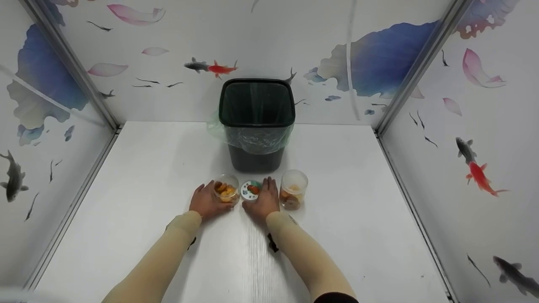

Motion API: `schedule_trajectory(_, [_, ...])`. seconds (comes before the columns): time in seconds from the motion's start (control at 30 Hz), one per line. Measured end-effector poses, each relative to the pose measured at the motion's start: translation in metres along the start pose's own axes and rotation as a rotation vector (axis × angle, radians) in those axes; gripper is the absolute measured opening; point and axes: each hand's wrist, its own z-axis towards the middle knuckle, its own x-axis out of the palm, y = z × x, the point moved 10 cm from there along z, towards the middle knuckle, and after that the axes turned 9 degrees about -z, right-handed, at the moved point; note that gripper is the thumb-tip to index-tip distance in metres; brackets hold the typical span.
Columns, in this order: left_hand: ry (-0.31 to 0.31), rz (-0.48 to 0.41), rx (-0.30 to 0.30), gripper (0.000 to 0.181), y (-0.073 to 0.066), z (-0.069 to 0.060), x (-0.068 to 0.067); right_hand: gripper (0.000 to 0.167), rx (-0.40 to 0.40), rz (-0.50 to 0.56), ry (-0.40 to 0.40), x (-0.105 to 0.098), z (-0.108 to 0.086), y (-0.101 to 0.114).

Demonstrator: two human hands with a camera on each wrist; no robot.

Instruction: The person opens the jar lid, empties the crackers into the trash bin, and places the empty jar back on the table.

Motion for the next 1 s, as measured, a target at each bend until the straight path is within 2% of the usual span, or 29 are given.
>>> schedule_trajectory(0.13, [-0.003,-0.001,0.002,0.103,-0.001,0.0,0.0,0.111,-0.108,-0.01,-0.038,-0.023,-0.011,0.016])
schedule_trajectory(0.3, [0.002,-0.019,-0.017,0.106,0.002,0.001,0.002,0.104,-0.233,0.014,-0.03,-0.064,-0.032,0.041])
schedule_trajectory(0.4, [0.009,-0.028,-0.026,0.105,0.003,0.001,0.002,0.1,-0.36,0.035,-0.039,-0.094,-0.047,0.058])
schedule_trajectory(0.5, [0.017,-0.036,-0.032,0.104,0.002,0.0,0.002,0.093,-0.545,0.047,-0.11,-0.132,-0.062,0.076])
schedule_trajectory(0.57, [0.022,-0.03,-0.033,0.104,0.001,0.0,0.001,0.09,-0.659,0.043,-0.192,-0.161,-0.068,0.084])
schedule_trajectory(0.63, [0.026,-0.03,-0.037,0.105,0.0,0.0,0.0,0.088,-0.723,0.019,-0.288,-0.19,-0.066,0.084])
schedule_trajectory(0.7, [0.028,-0.035,-0.041,0.105,0.0,0.0,0.0,0.088,-0.719,-0.001,-0.365,-0.216,-0.055,0.076])
schedule_trajectory(0.8, [0.026,-0.044,-0.044,0.103,0.0,-0.001,-0.001,0.091,-0.608,-0.044,-0.409,-0.246,-0.027,0.055])
schedule_trajectory(0.87, [0.022,-0.044,-0.041,0.103,0.0,-0.001,0.0,0.095,-0.499,-0.058,-0.384,-0.259,-0.004,0.038])
schedule_trajectory(1.0, [0.019,-0.035,-0.035,0.103,-0.001,-0.001,0.0,0.105,-0.301,-0.065,-0.257,-0.271,0.037,0.01])
